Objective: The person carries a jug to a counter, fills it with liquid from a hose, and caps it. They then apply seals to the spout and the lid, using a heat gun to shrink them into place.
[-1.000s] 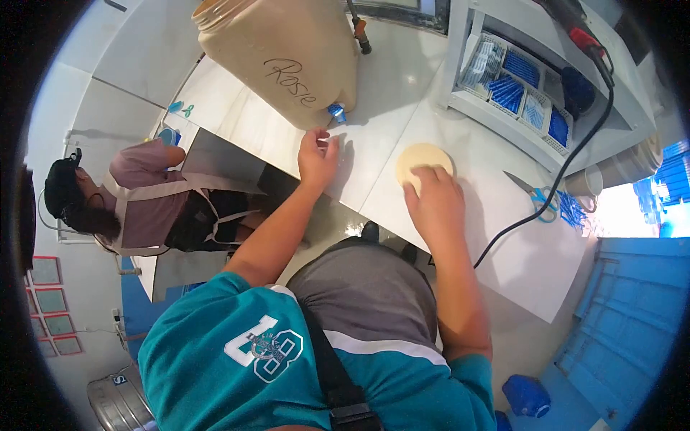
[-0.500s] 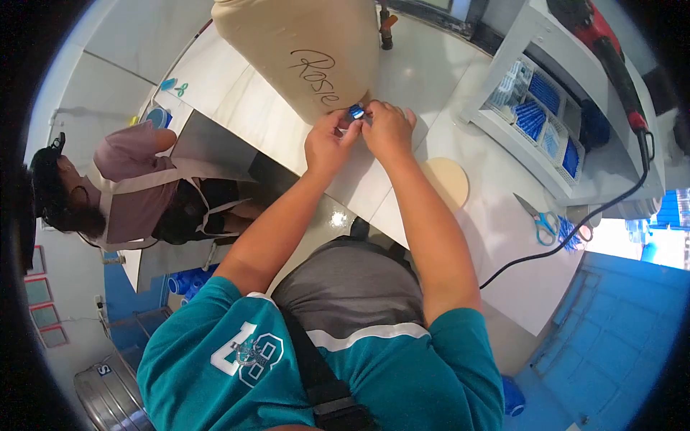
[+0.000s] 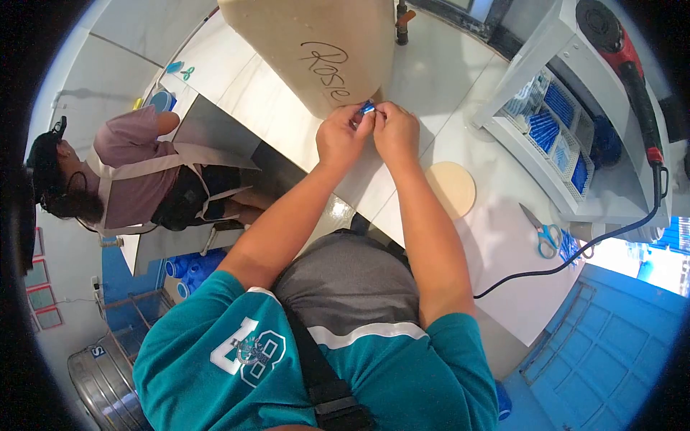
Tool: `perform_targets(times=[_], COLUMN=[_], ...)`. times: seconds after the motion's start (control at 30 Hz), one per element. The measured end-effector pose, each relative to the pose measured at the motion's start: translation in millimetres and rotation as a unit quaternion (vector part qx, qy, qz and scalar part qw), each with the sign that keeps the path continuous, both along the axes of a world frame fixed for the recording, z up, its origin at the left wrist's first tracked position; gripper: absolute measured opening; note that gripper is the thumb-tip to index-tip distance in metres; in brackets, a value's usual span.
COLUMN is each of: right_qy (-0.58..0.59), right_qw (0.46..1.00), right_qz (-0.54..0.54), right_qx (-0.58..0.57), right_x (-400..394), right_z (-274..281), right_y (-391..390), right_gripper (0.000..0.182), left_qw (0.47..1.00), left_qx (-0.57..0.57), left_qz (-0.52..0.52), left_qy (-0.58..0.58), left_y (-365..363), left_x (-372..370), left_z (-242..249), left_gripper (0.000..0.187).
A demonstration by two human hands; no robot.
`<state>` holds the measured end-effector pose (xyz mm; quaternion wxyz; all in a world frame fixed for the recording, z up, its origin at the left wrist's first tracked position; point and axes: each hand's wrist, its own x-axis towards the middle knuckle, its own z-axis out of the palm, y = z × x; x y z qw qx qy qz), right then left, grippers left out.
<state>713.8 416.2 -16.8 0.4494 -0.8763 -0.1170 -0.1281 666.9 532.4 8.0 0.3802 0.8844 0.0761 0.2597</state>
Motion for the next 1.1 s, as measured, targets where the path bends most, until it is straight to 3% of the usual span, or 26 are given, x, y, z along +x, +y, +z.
perform_targets(times=[0.13, 0.33, 0.4, 0.5, 0.73, 0.8, 1.1], right_qy=[-0.012, -0.008, -0.006, -0.042, 0.0, -0.001, -0.016], right_qw=[1.0, 0.999, 0.999, 0.998, 0.998, 0.998, 0.996], right_qz=[-0.013, -0.014, -0.01, -0.01, -0.015, -0.016, -0.021], right_qx=[0.025, 0.04, 0.042, 0.034, 0.06, 0.063, 0.089], right_x=[-2.7, -3.6, -4.4, -4.9, -7.8, -8.4, -9.8], right_z=[2.4, -3.1, -3.6, -5.5, -0.6, -0.9, -2.9], right_y=[0.5, 0.6, 0.2, -0.4, 2.3, 2.8, 4.5], right_gripper=[0.01, 0.012, 0.012, 0.011, 0.014, 0.014, 0.012], left_qw=[0.999, 1.0, 0.996, 0.996, 0.997, 0.992, 0.998], left_qx=[-0.034, -0.003, 0.067, 0.07, 0.034, 0.021, -0.002], left_qz=[0.001, -0.002, 0.027, 0.035, 0.03, 0.034, 0.02], left_qy=[0.034, -0.016, -0.054, -0.051, -0.063, -0.121, -0.064], left_y=[-1.7, -3.9, -6.1, -7.9, -8.7, -9.6, -8.9], left_x=[0.1, -1.1, -2.7, -5.8, -2.7, -0.4, -4.1], left_z=[1.4, -4.2, -4.4, -5.0, -9.6, -10.3, -4.9], left_gripper=[0.023, 0.026, 0.02, 0.023, 0.019, 0.015, 0.015])
